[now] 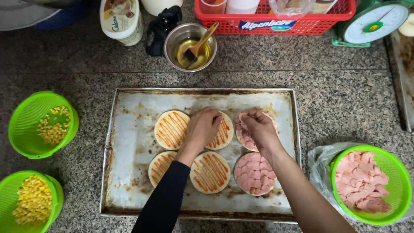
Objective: The person places slices of ham onto pastry dough circles and arranges them in a layered pattern.
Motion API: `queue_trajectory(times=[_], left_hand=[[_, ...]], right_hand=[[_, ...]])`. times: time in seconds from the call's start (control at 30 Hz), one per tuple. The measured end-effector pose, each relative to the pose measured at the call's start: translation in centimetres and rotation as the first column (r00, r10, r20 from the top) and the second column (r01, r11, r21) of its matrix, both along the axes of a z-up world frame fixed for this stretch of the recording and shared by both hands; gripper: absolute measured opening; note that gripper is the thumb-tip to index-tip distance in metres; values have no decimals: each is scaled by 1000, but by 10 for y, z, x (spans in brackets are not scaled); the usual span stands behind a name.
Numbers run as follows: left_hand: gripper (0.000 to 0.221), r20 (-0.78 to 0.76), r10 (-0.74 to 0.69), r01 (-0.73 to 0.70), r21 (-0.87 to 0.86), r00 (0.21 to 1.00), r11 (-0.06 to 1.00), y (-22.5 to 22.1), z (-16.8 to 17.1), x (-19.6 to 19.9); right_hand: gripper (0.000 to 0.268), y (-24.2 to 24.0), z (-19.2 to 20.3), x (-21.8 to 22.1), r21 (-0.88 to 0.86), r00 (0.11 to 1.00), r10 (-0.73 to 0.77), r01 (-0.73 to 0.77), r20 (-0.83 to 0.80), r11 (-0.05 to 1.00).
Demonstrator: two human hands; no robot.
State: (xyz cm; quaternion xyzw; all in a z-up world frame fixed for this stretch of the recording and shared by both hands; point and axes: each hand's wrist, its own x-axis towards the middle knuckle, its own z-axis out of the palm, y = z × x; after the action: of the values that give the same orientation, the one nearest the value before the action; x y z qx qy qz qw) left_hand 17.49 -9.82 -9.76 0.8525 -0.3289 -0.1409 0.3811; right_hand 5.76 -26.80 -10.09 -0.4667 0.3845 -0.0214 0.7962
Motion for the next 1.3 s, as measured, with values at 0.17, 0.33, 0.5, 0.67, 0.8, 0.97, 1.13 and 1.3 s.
queue_trajectory(times=[0.17, 0.33, 0.5, 0.67, 0.8, 0.97, 1.13, 1.3], left_hand=[[21, 183, 94, -105, 46, 979, 993, -7, -5, 4], [24, 237, 155, -186, 118, 959, 975, -9, -1, 4], [21, 302, 153, -183, 74, 941, 980, -10, -6, 4], [22, 295, 117, -167, 149, 948, 975, -13, -9, 8], [23, 320, 116, -168, 137, 940, 976, -10, -3, 9], [10, 341, 207, -197, -64, 917, 978, 26, 12, 4], [16, 348, 222, -225, -34, 911, 974, 103, 42, -27], [24, 231, 288, -297, 4, 929, 955, 180, 52, -90]], right_hand=[[13, 0, 3, -3, 0, 999, 22, -22, 42, 1000], [15, 1, 4, -3, 17, 1000, 7, -7, 3, 1000], [16, 1, -2, -4, -27, 999, 34, -34, 5, 999], [16, 1, -2, -5, -12, 998, 44, -45, -39, 999], [16, 2, -1, -4, -16, 997, 55, -56, -55, 998], [17, 3, 4, -6, -32, 997, 68, -70, -34, 997], [19, 14, 26, -11, -37, 991, 131, -130, 40, 991], [20, 35, 54, -22, -95, 963, 254, -246, 91, 965]])
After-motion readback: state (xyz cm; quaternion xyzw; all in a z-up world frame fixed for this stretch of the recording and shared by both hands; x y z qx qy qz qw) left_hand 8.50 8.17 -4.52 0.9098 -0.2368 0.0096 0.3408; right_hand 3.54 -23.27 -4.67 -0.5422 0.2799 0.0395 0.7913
